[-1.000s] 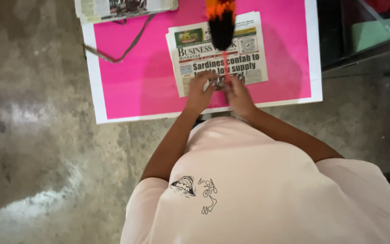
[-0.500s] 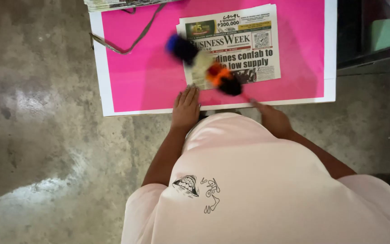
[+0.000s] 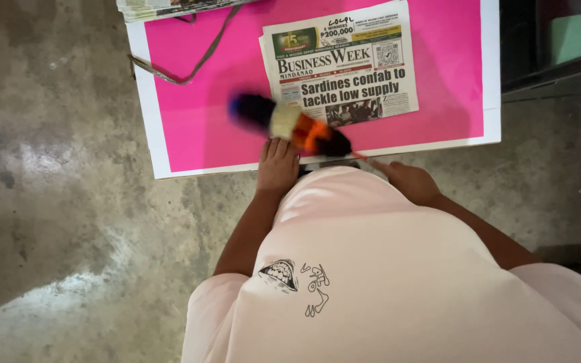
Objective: Dust and sort stacks of newspapers on a table using a feather duster.
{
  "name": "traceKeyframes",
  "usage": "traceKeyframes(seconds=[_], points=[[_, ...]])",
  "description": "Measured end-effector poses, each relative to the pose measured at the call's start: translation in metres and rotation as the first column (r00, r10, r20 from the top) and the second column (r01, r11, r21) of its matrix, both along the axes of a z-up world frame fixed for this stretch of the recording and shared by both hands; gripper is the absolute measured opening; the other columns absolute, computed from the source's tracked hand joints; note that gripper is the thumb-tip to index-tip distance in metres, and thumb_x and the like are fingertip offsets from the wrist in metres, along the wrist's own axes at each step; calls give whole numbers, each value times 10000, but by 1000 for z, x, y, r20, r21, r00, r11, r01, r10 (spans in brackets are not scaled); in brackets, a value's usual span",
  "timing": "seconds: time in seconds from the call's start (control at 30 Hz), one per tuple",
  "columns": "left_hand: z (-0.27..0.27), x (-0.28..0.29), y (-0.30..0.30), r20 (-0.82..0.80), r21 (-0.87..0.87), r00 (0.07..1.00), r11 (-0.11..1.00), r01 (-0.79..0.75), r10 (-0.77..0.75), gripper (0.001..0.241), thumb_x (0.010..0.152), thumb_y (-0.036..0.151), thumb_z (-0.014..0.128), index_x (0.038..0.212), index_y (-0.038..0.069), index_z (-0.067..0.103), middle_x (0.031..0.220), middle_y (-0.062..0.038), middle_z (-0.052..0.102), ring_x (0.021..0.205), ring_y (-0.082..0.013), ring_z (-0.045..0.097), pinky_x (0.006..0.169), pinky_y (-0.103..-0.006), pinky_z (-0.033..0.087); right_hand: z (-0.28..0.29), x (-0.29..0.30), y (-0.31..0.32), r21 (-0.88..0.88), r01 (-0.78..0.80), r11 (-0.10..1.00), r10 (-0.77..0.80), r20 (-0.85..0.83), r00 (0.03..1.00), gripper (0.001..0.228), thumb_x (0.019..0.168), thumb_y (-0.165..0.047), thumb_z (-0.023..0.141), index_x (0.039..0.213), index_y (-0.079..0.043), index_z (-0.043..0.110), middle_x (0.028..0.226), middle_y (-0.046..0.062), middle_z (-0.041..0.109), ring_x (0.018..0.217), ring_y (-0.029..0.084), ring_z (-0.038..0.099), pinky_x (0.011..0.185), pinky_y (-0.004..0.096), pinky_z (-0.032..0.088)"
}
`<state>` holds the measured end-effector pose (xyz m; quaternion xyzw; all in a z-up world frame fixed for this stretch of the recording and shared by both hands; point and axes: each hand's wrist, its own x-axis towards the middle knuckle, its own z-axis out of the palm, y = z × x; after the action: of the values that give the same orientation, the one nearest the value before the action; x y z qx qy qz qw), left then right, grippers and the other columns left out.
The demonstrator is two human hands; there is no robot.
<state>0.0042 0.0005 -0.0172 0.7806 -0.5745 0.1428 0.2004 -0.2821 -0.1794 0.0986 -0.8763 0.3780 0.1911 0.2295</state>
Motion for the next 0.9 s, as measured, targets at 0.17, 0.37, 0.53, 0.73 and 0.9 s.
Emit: traceKeyframes(seconds=[0.17,0.37,0.53,0.73,0.9], points=[[-2,-3,5,-5,12,999,999,-32,32,538,939,334,596,1425,103,592,1457,-107,542,1374,-319,517,1173,-474,404,-28,-37,-27,-135,17,991,-6,82,997,625,1027,-200,422,1621,-382,345,1246,201,664,1111,463,692,934,598,574],[-5,2,0,7,-38,999,998,-45,45,440,935,281,624,1332,98,668,1377,-81,607,1268,-297,598,1081,-459,485,-41,-72,-67,-178,397,900,-370,168,914,554,1093,-225,395,1629,-363,372,1207,160,691,1115,430,675,938,588,534],[-3,45,-28,116,42,993,999,0,-5,725,773,407,809,1425,168,601,1434,-103,555,1295,-316,588,1042,-454,522,-20,-62,-53,-178,539,823,-380,532,756,556,1112,-106,464,1610,-345,408,1017,239,713,955,499,687,871,632,533],[-17,96,-60,354,158,863,933,324,-360,238,937,237,562,1124,135,668,1036,-121,668,966,-314,704,842,-454,572,-64,-77,-71,16,692,722,-513,684,519,515,1153,-78,445,1590,-346,391,847,74,642,807,283,665,802,448,551],[145,98,-90,345,176,864,929,325,-367,156,909,273,623,1057,264,674,878,35,658,754,-176,700,599,-380,560,-39,-80,-56,94,716,691,-529,741,413,500,1153,-5,439,1582,-262,452,832,72,598,774,240,624,792,420,522]])
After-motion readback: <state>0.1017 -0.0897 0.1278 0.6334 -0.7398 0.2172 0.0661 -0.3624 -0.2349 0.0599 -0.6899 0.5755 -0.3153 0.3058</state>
